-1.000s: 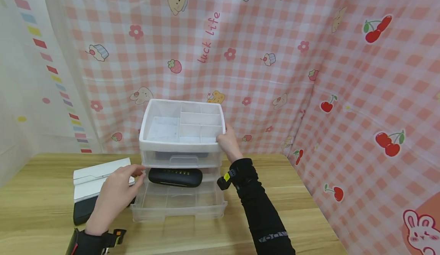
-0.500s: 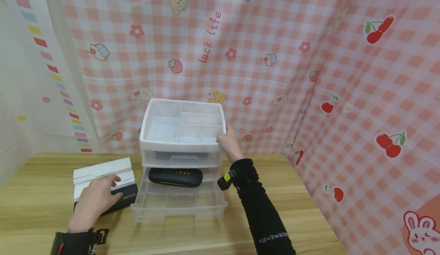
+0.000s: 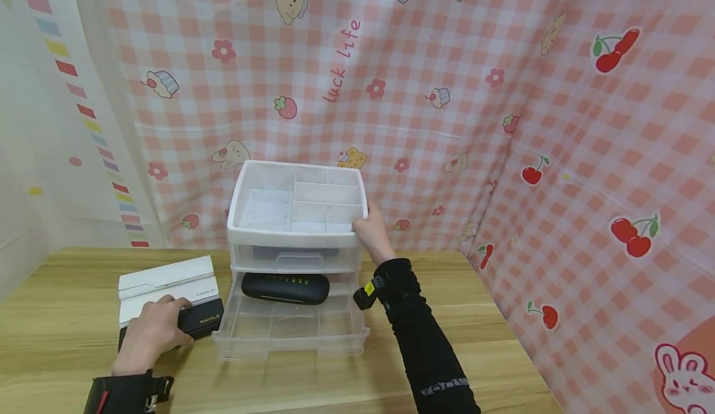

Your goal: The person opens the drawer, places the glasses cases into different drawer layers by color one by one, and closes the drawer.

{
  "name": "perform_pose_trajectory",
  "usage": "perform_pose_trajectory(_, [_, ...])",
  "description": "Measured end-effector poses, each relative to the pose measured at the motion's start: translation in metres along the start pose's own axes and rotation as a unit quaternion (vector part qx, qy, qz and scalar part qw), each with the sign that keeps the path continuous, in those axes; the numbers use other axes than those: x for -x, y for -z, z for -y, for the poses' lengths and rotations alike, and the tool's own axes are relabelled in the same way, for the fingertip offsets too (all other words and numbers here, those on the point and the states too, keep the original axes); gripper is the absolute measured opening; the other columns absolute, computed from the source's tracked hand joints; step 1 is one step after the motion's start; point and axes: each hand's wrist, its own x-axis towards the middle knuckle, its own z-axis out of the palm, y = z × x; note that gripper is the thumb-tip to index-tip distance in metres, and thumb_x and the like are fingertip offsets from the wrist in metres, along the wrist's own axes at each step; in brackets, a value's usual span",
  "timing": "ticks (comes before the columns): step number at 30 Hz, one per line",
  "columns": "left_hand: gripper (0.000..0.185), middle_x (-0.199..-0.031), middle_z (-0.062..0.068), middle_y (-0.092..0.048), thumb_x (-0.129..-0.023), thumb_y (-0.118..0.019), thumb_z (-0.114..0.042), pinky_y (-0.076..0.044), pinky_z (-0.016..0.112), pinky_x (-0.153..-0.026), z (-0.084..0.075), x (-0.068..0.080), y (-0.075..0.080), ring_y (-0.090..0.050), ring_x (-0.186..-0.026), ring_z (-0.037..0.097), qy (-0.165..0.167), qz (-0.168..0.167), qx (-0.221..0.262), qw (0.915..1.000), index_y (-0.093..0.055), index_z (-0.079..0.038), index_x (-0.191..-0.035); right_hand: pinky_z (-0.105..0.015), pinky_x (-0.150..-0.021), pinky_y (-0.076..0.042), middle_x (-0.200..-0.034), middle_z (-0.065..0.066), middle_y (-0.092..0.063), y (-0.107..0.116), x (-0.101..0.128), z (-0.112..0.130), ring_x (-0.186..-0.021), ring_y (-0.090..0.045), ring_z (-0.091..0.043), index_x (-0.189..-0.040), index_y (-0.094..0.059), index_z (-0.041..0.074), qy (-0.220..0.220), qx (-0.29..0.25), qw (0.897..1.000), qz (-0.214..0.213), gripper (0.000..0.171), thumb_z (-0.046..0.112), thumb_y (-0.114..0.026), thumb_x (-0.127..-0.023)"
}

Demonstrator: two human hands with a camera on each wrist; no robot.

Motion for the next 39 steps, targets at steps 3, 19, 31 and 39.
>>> perform_pose_trajectory(3, [0.058,-0.104,0.024,-0.06,-0.054,-0.087,-0.011,-0.044,0.064,-0.067,0.003,-0.001,-0.003,-0.053,-0.091,0.043,0.012,0.007,-0.002,0.9999,-0.066,0.001,-0.107,-0.055,-0.105,-0.038,-0.141,-0.014,-0.045,0.0,0.0,0.0,-0.12,-0.046,-0.033,-0.144,-0.035,0.01,-0.004,0.0,1.0,-0.001,0.07,-0.007,-0.046,-0.077])
perform_pose_trajectory(19, [0.059,-0.104,0.022,-0.059,-0.051,-0.086,-0.007,-0.039,0.071,-0.072,0.012,-0.005,-0.006,-0.052,-0.094,0.041,0.022,0.021,0.004,0.9995,-0.064,0.003,-0.105,-0.055,-0.105,-0.037,-0.143,-0.014,-0.043,0.0,0.0,0.002,-0.122,-0.045,-0.033,-0.145,-0.034,0.012,-0.012,-0.006,1.0,0.006,0.071,-0.008,-0.046,-0.078])
perform_pose_trajectory(31, [0.063,-0.101,0.02,-0.065,-0.05,-0.086,-0.004,-0.043,0.062,-0.068,0.015,-0.004,-0.007,-0.06,-0.083,0.033,0.012,0.03,0.008,0.9994,-0.065,0.0,-0.109,-0.054,-0.104,-0.038,-0.141,-0.013,-0.045,0.0,0.001,0.0,-0.12,-0.046,-0.033,-0.145,-0.036,0.012,-0.004,-0.004,1.0,0.003,0.07,-0.007,-0.044,-0.077])
perform_pose_trajectory(39, [0.06,-0.097,0.018,-0.066,-0.049,-0.084,-0.003,-0.043,0.06,-0.065,0.017,-0.004,-0.007,-0.06,-0.082,0.031,0.006,0.021,0.009,0.9997,-0.067,-0.001,-0.106,-0.054,-0.105,-0.038,-0.141,-0.013,-0.046,0.001,0.001,0.001,-0.121,-0.046,-0.032,-0.144,-0.037,0.012,-0.012,-0.004,1.0,-0.002,0.071,-0.008,-0.046,-0.077])
